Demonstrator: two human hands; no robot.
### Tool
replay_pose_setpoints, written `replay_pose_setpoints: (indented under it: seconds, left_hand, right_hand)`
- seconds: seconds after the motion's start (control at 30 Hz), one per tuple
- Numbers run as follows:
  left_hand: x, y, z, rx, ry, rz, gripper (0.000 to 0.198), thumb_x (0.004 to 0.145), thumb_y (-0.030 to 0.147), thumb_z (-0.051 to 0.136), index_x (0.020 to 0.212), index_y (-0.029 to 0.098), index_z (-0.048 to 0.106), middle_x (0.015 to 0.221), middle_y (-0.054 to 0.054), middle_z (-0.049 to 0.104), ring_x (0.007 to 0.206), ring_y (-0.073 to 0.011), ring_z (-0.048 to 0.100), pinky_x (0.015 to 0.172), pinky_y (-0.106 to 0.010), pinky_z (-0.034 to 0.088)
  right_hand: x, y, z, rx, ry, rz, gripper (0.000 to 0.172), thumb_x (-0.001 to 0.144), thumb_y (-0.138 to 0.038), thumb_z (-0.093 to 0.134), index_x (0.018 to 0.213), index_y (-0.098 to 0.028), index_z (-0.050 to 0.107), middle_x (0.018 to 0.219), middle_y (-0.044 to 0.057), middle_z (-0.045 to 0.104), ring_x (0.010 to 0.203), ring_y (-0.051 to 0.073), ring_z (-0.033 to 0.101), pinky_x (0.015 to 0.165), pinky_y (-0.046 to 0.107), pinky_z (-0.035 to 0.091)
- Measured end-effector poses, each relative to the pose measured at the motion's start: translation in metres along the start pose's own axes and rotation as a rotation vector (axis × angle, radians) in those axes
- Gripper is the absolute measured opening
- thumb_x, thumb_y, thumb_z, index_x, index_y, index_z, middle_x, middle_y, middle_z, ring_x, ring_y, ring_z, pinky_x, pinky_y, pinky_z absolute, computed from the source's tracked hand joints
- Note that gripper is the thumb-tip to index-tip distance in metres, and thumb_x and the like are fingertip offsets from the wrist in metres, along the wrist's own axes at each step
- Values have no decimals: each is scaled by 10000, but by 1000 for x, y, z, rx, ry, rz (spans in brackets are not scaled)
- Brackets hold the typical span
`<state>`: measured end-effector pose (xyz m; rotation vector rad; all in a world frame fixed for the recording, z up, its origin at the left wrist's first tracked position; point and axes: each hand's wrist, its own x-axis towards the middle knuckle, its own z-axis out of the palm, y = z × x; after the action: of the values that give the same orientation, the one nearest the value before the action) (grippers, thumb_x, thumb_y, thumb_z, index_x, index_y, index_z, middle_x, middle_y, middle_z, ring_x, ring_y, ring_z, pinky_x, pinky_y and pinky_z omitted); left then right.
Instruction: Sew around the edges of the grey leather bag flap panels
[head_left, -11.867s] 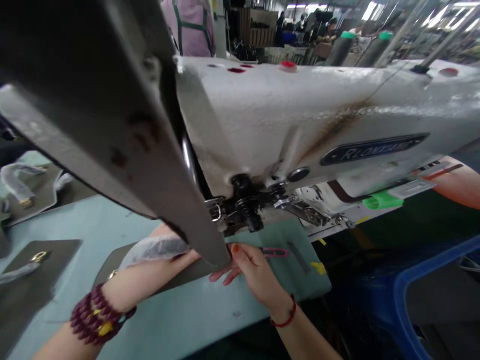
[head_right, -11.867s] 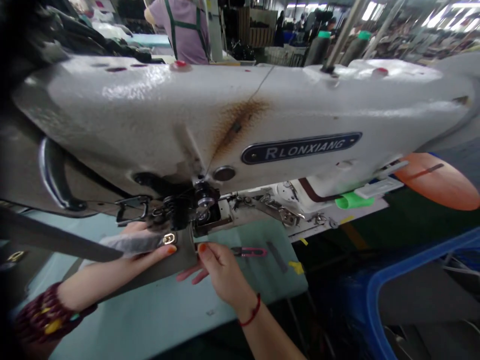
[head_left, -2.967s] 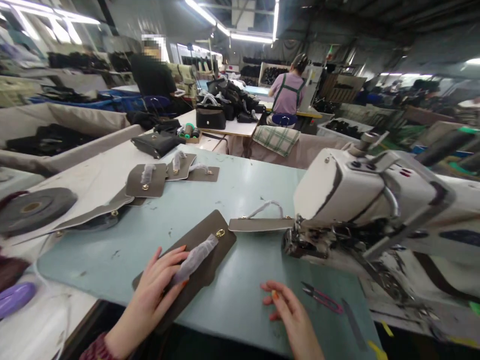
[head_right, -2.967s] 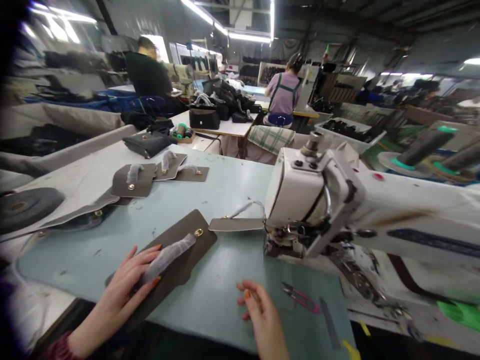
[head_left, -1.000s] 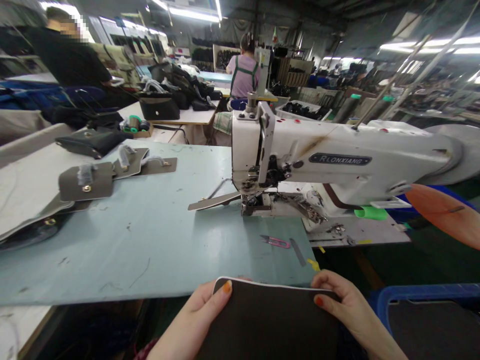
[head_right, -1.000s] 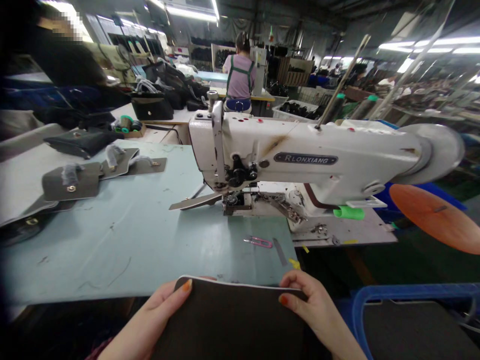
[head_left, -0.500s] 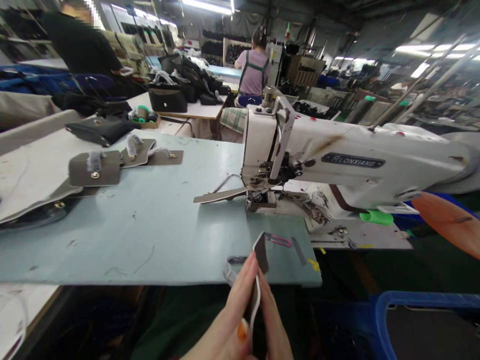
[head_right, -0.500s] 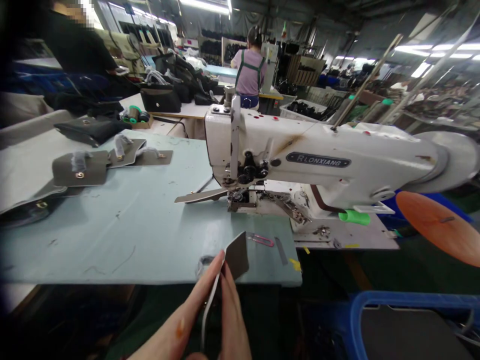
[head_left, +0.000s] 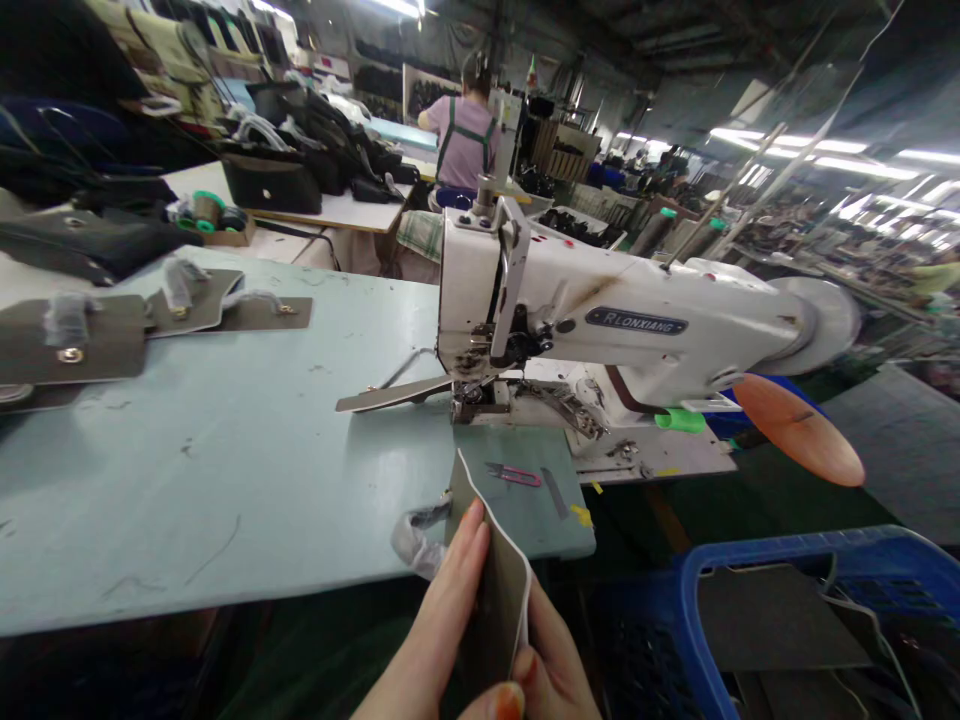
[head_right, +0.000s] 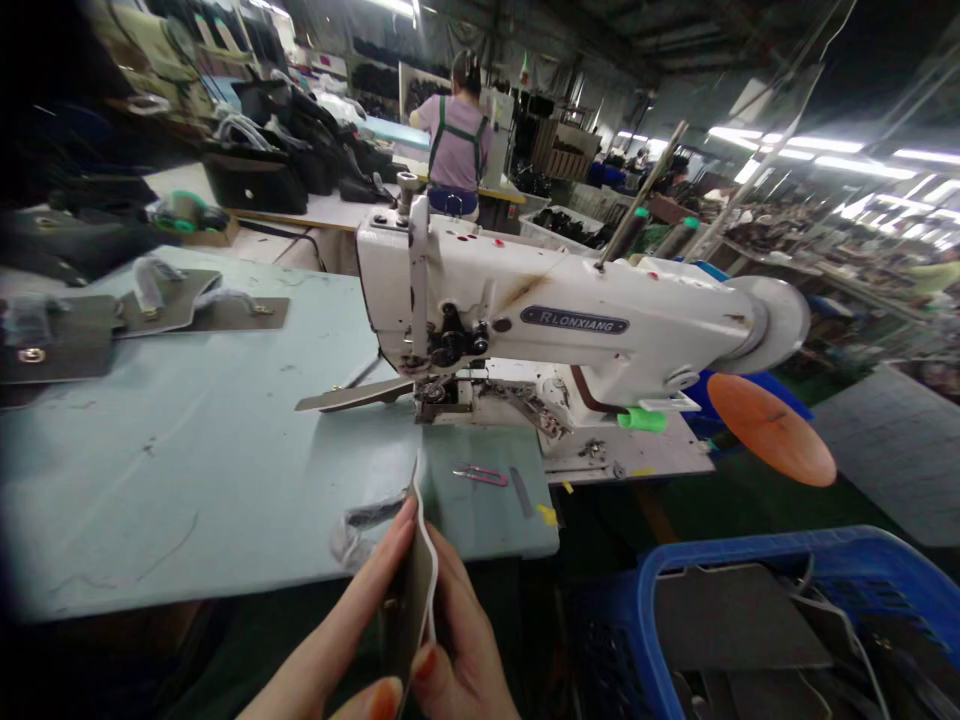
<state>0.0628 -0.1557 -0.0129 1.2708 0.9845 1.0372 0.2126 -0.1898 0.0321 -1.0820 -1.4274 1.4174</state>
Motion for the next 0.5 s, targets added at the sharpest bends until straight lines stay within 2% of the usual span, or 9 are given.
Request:
replay_pose_setpoints:
  seconds: [0.1, 0.2, 0.27, 0.37, 0.43, 0.5]
  left_hand:
    - [-13, 19, -8, 275, -16, 157, 555, 987, 341, 372, 1515, 382, 207, 1546, 47, 351, 1412, -204, 331, 1137, -389, 380]
    - [-22, 43, -11, 478, -5, 265, 706, 927, 287, 515, 1526, 379, 154, 1577, 24, 277, 1411, -258, 329, 1123, -420, 389]
    - [-26, 59, -15, 566, -4, 306, 741, 896, 230, 543, 1527, 363, 177, 1573, 3, 290, 1395, -279, 360, 1108, -416, 406]
    - [-27, 79, -28, 676, -38, 366, 700, 890, 112, 460, 1510, 362, 251, 1524, 5, 396, 1338, -233, 461, 1083, -340, 434]
    - [-25, 86, -39, 760, -91, 429, 682, 882, 59, 433, 1492, 339, 314, 1479, -2, 468, 1288, -197, 522, 1064, -284, 440]
    - [-24, 90, -52, 824, -161, 535, 626, 890, 90, 474, 1469, 303, 373, 1420, -21, 540, 1229, -186, 579, 1036, -251, 451]
  right_hand:
    - [9, -5, -3, -172, -18, -152, 671, 920, -671, 367, 1464, -283, 417, 1509, 72, 424, 1373, 276, 414, 1112, 394, 382]
    - [20, -17, -8, -450, -31, -335, 524, 1007, -494, 341, 1468, -252, 405, 1477, 87, 469, 1330, 233, 479, 1079, 333, 433]
    - [24, -28, -10, -660, -34, -471, 464, 1034, -372, 320, 1445, -188, 432, 1393, 122, 559, 1242, 219, 573, 1003, 291, 501]
    - [27, -48, -10, -959, 4, -698, 355, 1008, -216, 378, 1290, -135, 578, 1199, 137, 695, 986, 207, 715, 806, 250, 583]
    - [27, -60, -9, -1072, 5, -806, 304, 970, -152, 419, 1182, -122, 635, 1082, 124, 744, 860, 200, 734, 701, 252, 579]
    - [26, -69, -9, -1115, -23, -846, 293, 971, -133, 387, 1076, -123, 661, 948, 100, 765, 775, 180, 720, 621, 250, 543]
